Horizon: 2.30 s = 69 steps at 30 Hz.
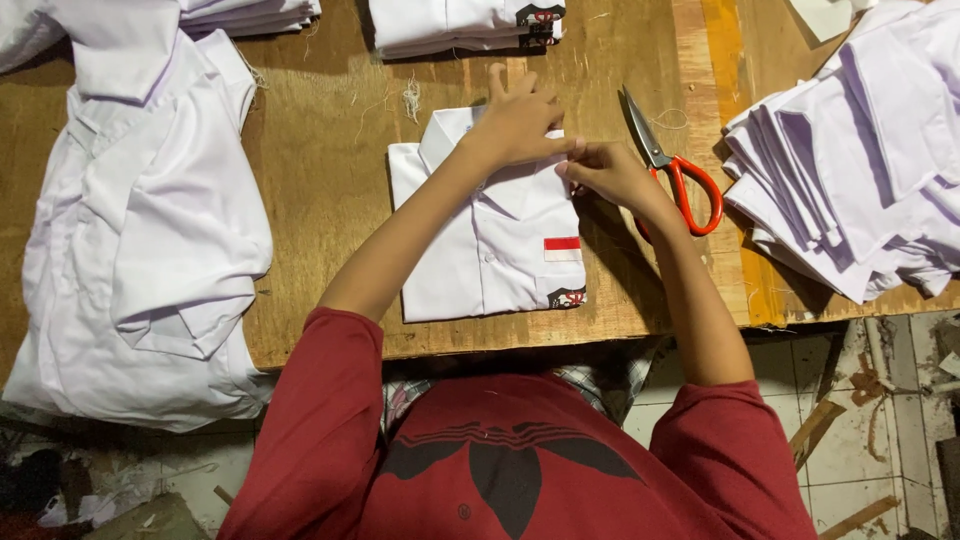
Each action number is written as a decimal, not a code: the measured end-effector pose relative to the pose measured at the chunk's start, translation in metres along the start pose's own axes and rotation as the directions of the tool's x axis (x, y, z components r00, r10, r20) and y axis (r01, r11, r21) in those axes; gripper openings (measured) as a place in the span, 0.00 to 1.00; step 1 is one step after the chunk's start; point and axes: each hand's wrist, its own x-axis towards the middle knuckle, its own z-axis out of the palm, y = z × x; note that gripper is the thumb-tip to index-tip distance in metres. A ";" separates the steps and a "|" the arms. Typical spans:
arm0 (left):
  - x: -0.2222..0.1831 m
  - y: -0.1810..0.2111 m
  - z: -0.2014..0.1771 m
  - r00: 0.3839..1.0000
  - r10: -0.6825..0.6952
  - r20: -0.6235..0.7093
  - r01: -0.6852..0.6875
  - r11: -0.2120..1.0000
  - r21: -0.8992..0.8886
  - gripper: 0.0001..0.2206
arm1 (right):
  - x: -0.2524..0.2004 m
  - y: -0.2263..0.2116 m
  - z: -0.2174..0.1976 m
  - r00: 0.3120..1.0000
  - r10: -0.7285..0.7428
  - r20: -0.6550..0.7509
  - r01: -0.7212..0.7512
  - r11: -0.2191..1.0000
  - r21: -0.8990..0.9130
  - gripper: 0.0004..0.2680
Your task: Folding white shirts and using scissors to trim loose threads at a finishing station
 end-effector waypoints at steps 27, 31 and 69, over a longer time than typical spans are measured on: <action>-0.013 0.001 0.038 0.927 -0.111 -0.357 -0.013 0.945 -0.326 0.14 | -0.033 0.034 0.034 0.970 -0.001 -0.243 -0.039 0.987 -0.159 0.15; -0.011 -0.001 0.044 0.913 -0.106 -0.394 -0.013 0.958 -0.288 0.15 | -0.055 0.017 0.025 0.975 0.088 -0.206 -0.076 0.995 0.067 0.09; -0.075 -0.009 0.033 0.785 0.057 -0.617 -0.426 0.773 -0.471 0.15 | -0.055 0.076 0.097 0.608 -0.750 -0.261 0.529 0.627 -0.571 0.06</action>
